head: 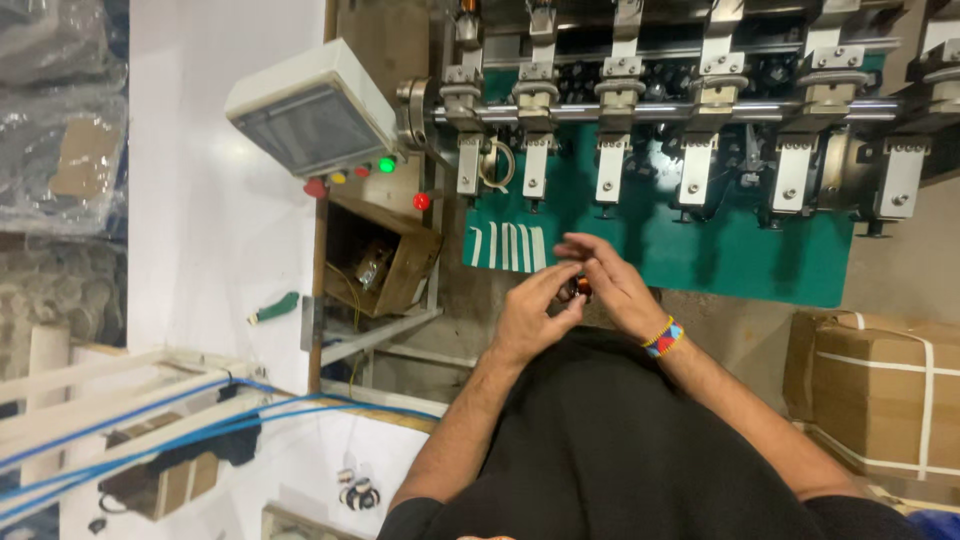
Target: The person works at a benchtop machine holding a row of small black electrical components. They use scissors to trim excess material from the components, turn the machine's red-handled crank, remove finished parts from the rail, handle and check small parts by hand, and place them on the green work mat.
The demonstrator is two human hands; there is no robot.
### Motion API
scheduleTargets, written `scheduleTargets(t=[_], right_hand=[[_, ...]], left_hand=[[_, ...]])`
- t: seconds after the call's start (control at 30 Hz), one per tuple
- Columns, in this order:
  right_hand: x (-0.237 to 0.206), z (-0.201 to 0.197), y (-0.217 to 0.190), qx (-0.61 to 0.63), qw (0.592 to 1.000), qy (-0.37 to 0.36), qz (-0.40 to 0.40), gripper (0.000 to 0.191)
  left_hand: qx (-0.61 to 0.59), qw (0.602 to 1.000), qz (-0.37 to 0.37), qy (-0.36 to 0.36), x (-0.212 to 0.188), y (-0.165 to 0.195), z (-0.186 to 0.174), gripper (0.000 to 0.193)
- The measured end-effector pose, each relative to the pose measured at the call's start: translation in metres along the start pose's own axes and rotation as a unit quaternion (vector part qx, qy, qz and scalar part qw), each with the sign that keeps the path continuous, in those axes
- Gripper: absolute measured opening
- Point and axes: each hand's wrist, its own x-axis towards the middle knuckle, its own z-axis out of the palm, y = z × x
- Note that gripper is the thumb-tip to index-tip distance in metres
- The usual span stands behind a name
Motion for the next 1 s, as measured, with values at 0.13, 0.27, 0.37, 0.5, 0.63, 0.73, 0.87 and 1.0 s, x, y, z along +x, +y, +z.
scheduleTargets(t=[0.13,0.27,0.37,0.5,0.63,0.73,0.87,1.0], right_hand=[[0.026,0.045,-0.009,0.117,0.973,0.015,0.197,0.044],[0.026,0.076,-0.011,-0.045,0.987,0.037,0.148,0.039],[0.023,0.097,-0.011,-0.098,0.977,0.091,0.167,0.04],[0.017,0.116,-0.014,-0.125,0.959,0.155,0.2,0.033],[0.008,0.117,-0.022,-0.108,0.955,0.19,0.2,0.032],[0.007,0.114,-0.028,-0.085,0.95,0.213,0.213,0.033],[0.0,0.112,-0.031,-0.093,0.943,0.245,0.203,0.027],[-0.024,0.105,-0.027,-0.151,0.958,0.184,0.158,0.025]], left_hand=[[0.097,0.988,0.117,0.039,0.015,0.007,-0.041,0.044],[0.065,0.989,0.13,0.026,0.019,-0.014,-0.079,0.044],[-0.117,0.991,-0.029,-0.061,0.02,-0.037,-0.092,0.038],[-0.143,0.985,-0.01,-0.094,0.025,-0.059,-0.094,0.034],[-0.154,0.976,-0.028,-0.15,0.033,-0.071,-0.089,0.039],[-0.214,0.956,-0.09,-0.177,0.037,-0.08,-0.079,0.04],[-0.423,0.862,-0.213,-0.18,0.041,-0.088,-0.061,0.046],[-0.452,0.842,-0.248,-0.159,0.052,-0.087,-0.066,0.05]])
